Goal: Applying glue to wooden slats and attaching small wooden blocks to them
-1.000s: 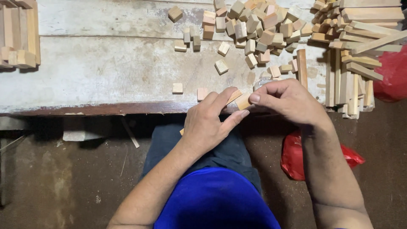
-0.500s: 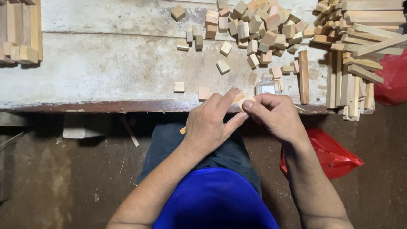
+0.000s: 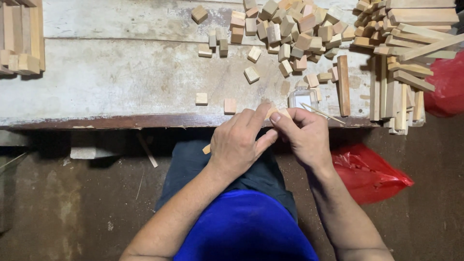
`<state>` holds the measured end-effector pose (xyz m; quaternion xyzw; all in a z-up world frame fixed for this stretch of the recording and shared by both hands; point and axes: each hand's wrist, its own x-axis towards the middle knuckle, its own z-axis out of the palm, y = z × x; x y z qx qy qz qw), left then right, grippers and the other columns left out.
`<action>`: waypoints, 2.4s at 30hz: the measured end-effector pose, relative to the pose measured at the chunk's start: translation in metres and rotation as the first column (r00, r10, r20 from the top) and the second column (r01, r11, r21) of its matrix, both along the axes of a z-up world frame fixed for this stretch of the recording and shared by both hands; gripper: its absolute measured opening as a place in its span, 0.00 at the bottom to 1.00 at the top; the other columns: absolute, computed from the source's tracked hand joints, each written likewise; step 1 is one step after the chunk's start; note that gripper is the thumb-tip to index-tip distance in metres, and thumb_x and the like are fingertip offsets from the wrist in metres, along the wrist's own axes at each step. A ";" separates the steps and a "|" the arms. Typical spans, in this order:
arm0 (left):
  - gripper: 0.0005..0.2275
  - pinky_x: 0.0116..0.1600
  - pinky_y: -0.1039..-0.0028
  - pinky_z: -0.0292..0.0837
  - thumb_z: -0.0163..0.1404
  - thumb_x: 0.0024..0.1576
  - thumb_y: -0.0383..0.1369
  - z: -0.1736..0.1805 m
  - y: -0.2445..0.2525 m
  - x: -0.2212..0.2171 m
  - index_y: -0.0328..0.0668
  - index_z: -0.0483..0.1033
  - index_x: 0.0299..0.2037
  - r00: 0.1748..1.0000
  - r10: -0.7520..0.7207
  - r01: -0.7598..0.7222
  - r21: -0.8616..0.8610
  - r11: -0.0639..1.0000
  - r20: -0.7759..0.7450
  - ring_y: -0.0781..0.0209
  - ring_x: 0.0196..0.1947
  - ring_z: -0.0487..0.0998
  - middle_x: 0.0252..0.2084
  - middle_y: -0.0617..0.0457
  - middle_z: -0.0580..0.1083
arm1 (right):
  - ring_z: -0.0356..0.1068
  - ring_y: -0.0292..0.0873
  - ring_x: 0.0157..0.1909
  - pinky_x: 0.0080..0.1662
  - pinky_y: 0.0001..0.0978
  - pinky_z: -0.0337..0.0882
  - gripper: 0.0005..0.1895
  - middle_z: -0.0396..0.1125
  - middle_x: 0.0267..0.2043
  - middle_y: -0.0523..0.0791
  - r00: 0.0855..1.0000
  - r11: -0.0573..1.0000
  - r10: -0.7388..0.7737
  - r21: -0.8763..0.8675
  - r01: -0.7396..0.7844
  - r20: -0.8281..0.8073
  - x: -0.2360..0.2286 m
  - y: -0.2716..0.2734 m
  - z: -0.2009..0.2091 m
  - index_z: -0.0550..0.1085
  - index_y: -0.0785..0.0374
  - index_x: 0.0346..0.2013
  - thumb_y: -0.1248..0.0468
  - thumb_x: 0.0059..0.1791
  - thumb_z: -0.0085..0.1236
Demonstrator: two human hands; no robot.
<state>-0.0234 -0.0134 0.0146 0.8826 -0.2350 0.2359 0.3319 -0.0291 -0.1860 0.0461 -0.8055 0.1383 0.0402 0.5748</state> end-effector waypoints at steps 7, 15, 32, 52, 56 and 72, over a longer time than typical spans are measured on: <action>0.20 0.32 0.71 0.75 0.54 0.59 0.48 -0.003 -0.001 0.001 0.46 0.73 0.56 0.999 0.017 -0.017 0.004 1.000 0.036 0.60 0.30 0.78 0.32 0.56 0.71 | 0.62 0.33 0.22 0.26 0.23 0.64 0.12 0.65 0.14 0.44 0.999 0.998 -0.051 0.040 0.051 0.005 0.001 0.005 -0.005 0.80 0.65 0.27 0.59 0.48 0.68; 0.20 0.31 0.62 0.76 0.57 0.57 0.47 0.007 -0.005 -0.006 0.44 0.75 0.53 0.973 0.014 -0.059 -0.187 0.981 -0.232 0.50 0.30 0.80 0.30 0.51 0.72 | 0.68 0.37 0.27 0.34 0.30 0.73 0.13 0.71 0.23 0.50 0.995 0.993 0.096 0.065 -0.097 0.023 0.003 -0.004 0.004 0.81 0.69 0.43 0.61 0.52 0.60; 0.14 0.20 0.69 0.79 0.51 0.64 0.37 -0.012 -0.009 -0.002 0.29 0.72 0.49 0.117 -0.947 -0.601 -0.780 0.173 -0.300 0.58 0.20 0.80 0.32 0.38 0.76 | 0.57 0.30 0.22 0.26 0.19 0.58 0.19 0.58 0.20 0.41 0.953 0.819 0.174 0.500 -0.279 0.248 -0.006 -0.025 -0.051 0.78 0.72 0.44 0.57 0.51 0.53; 0.10 0.13 0.84 0.62 0.51 0.64 0.33 0.003 -0.012 -0.010 0.31 0.70 0.42 0.176 -0.941 -0.691 -0.717 0.091 -0.290 0.69 0.15 0.69 0.28 0.45 0.75 | 0.71 0.40 0.25 0.30 0.27 0.74 0.17 0.66 0.24 0.50 0.942 0.734 0.041 0.629 -0.254 0.333 -0.011 -0.007 -0.061 0.76 0.77 0.39 0.60 0.51 0.54; 0.09 0.13 0.83 0.62 0.51 0.64 0.33 0.000 -0.012 -0.009 0.31 0.70 0.41 0.179 -0.939 -0.699 -0.710 0.089 -0.295 0.69 0.15 0.69 0.28 0.44 0.75 | 0.68 0.40 0.24 0.28 0.29 0.73 0.15 0.64 0.23 0.51 0.938 0.715 0.045 0.644 -0.271 0.345 -0.008 -0.005 -0.061 0.74 0.77 0.37 0.63 0.51 0.53; 0.10 0.21 0.83 0.63 0.47 0.66 0.36 -0.022 -0.012 -0.002 0.36 0.71 0.48 0.192 -0.976 -0.743 -0.665 -0.076 -0.102 0.66 0.22 0.71 0.34 0.47 0.76 | 0.60 0.30 0.18 0.24 0.18 0.57 0.14 0.62 0.14 0.43 0.988 0.817 0.136 0.572 -0.069 -0.076 0.023 0.004 -0.022 0.78 0.66 0.29 0.56 0.49 0.63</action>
